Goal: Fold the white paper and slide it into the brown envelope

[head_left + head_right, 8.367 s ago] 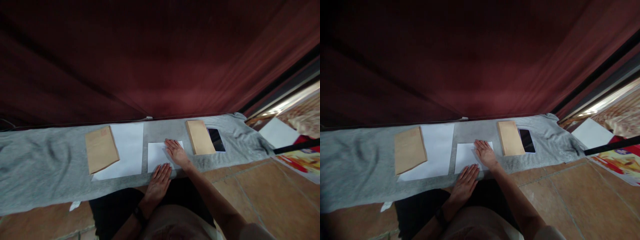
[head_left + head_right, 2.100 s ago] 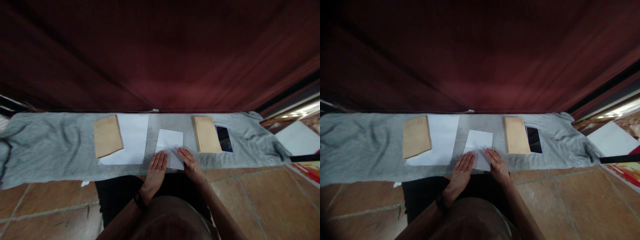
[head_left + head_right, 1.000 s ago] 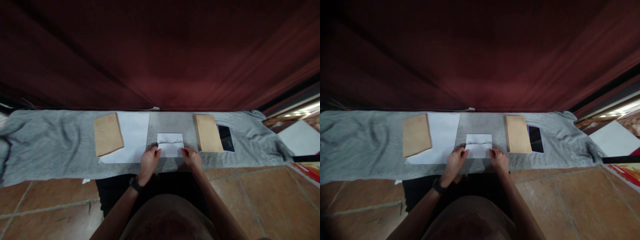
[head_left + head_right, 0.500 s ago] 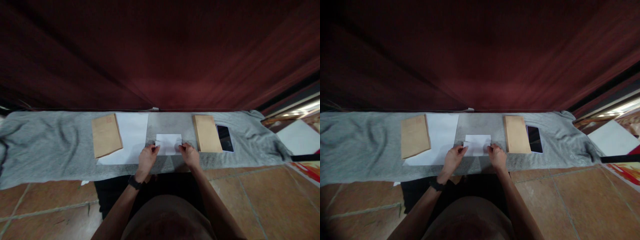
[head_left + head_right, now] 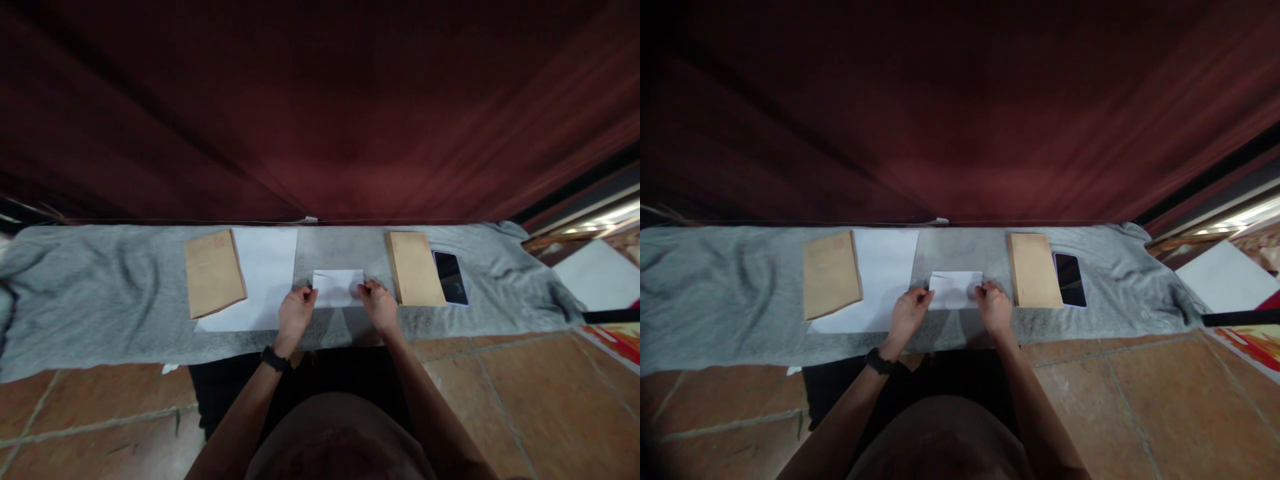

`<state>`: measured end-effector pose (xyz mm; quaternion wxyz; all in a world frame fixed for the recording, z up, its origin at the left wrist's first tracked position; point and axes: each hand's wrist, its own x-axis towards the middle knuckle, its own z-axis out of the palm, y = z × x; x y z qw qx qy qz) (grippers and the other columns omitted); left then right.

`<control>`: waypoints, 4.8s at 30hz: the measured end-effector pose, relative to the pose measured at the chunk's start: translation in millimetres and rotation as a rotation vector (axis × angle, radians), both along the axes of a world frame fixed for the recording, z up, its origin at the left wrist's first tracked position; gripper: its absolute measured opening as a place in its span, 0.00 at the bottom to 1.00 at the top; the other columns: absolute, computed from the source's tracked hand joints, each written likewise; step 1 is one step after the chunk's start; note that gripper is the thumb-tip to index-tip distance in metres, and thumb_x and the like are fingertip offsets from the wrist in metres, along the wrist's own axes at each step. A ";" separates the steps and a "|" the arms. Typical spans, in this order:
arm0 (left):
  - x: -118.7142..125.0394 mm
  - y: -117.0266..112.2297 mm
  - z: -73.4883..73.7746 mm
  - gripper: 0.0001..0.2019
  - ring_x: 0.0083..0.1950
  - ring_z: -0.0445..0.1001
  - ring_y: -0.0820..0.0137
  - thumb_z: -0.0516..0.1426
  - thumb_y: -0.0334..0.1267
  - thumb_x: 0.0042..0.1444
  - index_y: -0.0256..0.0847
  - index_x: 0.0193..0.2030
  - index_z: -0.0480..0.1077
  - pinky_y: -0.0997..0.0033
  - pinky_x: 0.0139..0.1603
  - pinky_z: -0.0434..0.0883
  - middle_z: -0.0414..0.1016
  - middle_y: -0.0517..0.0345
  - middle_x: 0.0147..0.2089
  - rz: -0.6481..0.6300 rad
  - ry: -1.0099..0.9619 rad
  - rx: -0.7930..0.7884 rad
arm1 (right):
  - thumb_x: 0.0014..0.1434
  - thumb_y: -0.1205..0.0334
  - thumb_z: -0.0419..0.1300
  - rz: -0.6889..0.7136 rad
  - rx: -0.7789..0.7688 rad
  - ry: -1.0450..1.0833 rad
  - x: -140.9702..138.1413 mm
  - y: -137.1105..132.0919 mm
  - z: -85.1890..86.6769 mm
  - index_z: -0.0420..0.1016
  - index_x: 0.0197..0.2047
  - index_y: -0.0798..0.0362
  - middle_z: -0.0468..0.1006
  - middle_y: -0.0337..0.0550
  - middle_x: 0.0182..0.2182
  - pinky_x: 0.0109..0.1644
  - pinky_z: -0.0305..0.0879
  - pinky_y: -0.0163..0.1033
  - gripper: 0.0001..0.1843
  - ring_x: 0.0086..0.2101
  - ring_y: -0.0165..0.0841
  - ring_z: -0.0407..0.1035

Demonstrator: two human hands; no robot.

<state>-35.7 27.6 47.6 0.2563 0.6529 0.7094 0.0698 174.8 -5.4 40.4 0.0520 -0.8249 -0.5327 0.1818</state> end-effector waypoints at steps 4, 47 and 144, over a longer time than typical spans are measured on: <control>3.8 2.0 3.7 0.15 0.43 0.80 0.63 0.52 0.49 0.68 0.46 0.43 0.78 0.71 0.36 0.65 0.83 0.54 0.42 -0.013 0.097 -0.012 | 0.71 0.48 0.52 0.013 0.004 -0.018 1.1 6.5 -2.0 0.78 0.48 0.48 0.84 0.45 0.44 0.43 0.68 0.36 0.18 0.45 0.39 0.79; 14.3 5.6 -3.7 0.20 0.44 0.81 0.61 0.45 0.50 0.72 0.42 0.52 0.73 0.68 0.44 0.71 0.82 0.48 0.42 -0.077 0.257 0.052 | 0.73 0.56 0.47 0.436 0.425 -0.065 -50.5 -13.6 -41.2 0.55 0.73 0.58 0.56 0.54 0.72 0.73 0.48 0.55 0.30 0.71 0.44 0.49; 32.3 -21.2 -45.6 0.33 0.78 0.44 0.55 0.45 0.47 0.70 0.27 0.75 0.50 0.50 0.76 0.50 0.48 0.38 0.77 -0.427 0.197 0.453 | 0.74 0.58 0.42 0.440 0.522 -0.014 -15.9 -11.9 -44.7 0.57 0.72 0.61 0.61 0.56 0.70 0.72 0.51 0.55 0.28 0.70 0.41 0.52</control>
